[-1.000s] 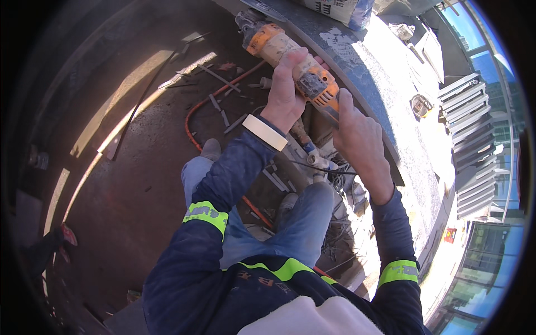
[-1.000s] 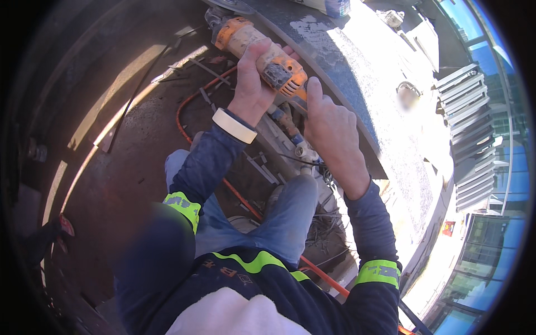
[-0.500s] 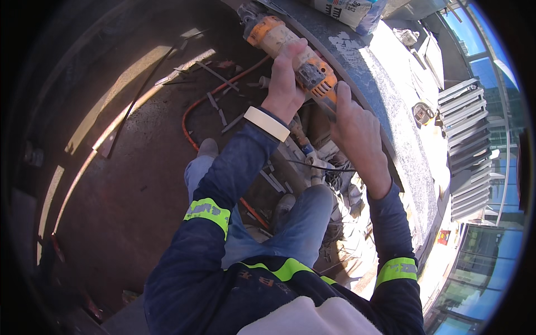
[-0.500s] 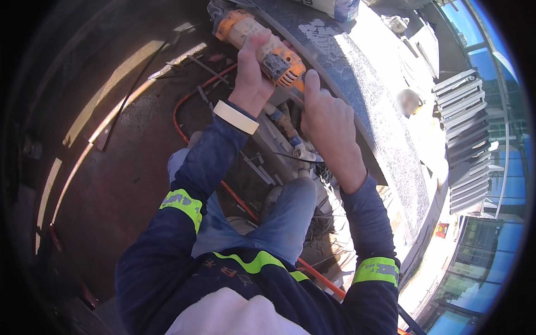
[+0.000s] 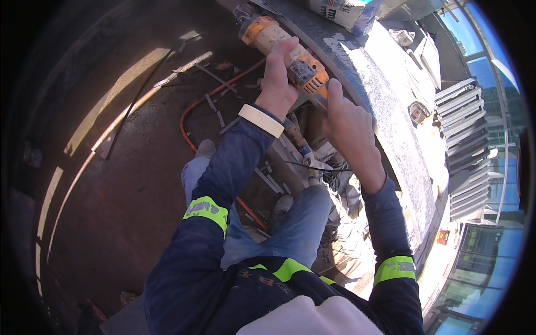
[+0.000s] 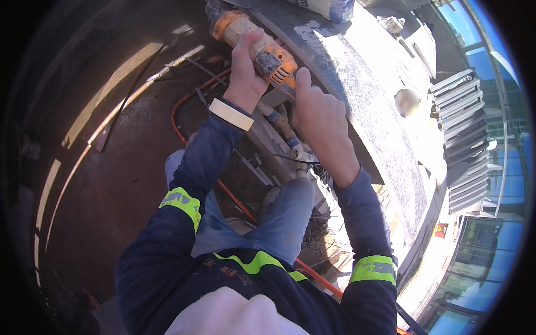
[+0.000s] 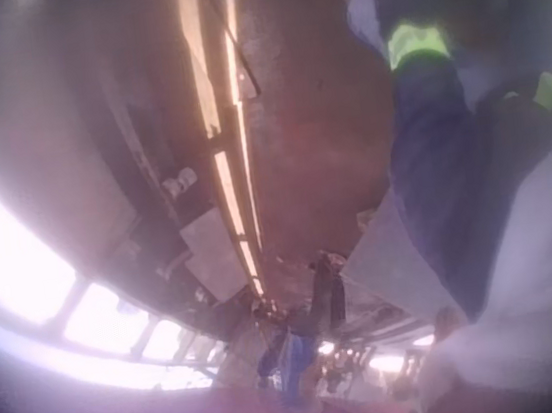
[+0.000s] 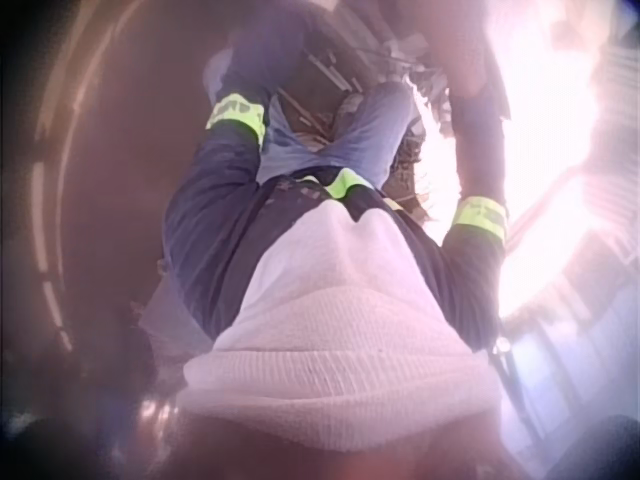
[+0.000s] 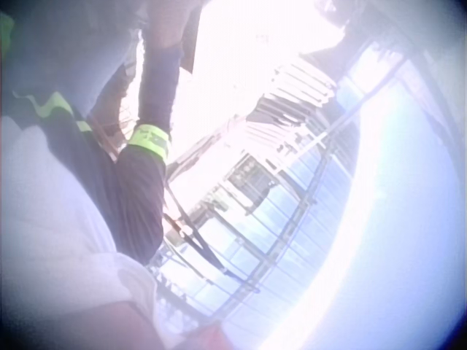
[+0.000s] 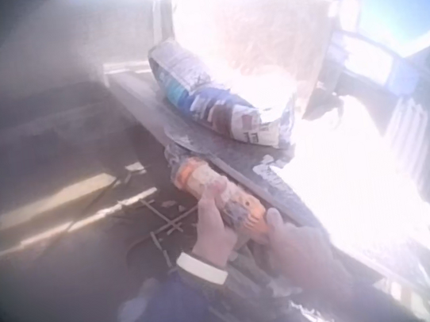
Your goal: The person uses an angle grinder to grind the surface of a large stone slab. The person holds the tool with both hands and moves it along the slab, generating dust. The work takes place on a construction site with other materials and a coworker visible in the background.
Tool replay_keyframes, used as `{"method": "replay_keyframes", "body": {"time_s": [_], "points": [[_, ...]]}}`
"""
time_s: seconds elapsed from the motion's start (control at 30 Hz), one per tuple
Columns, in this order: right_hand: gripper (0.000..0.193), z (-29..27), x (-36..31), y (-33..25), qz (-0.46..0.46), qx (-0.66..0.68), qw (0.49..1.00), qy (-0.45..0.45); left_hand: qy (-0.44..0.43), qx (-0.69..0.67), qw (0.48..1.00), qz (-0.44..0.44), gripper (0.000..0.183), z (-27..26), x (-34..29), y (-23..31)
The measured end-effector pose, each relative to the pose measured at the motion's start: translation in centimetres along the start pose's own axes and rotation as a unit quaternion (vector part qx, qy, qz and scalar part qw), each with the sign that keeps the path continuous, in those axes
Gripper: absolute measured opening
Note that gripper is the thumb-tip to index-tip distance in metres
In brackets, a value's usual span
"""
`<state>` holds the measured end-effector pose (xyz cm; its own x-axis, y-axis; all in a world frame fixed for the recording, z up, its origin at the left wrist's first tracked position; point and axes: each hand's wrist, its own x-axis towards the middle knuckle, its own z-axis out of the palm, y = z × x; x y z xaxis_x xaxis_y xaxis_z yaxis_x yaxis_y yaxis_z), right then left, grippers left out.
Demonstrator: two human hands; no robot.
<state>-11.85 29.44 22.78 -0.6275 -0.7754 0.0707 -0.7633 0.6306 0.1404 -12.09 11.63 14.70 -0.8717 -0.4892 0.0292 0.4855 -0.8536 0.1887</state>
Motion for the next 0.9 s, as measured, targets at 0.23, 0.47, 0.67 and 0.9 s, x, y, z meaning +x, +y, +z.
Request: {"method": "replay_keyframes", "body": {"time_s": [0.23, 0.47, 0.67, 0.9], "points": [[0.061, -0.7, -3.5, 1.1, 0.015, 0.022, 1.0, 0.013, 0.03, 0.023, 0.999, -0.009, 0.057, 1.7, -4.1, -1.9], [0.062, -0.6, -4.2, 1.6, 0.011, 0.017, 0.999, 0.025, 0.007, 0.043, 0.999, -0.004, 0.069, 1.8, -4.6, -2.2], [0.062, 0.0, -2.9, 1.4, -0.005, 0.025, 0.999, 0.041, 0.022, 0.032, 0.999, -0.002, 0.051, 1.5, -3.4, -1.7], [0.054, 0.6, -0.6, 0.3, -0.006, 0.014, 0.999, 0.045, -0.002, 0.018, 1.0, 0.016, 0.044, 0.8, -1.1, -0.3]]}}
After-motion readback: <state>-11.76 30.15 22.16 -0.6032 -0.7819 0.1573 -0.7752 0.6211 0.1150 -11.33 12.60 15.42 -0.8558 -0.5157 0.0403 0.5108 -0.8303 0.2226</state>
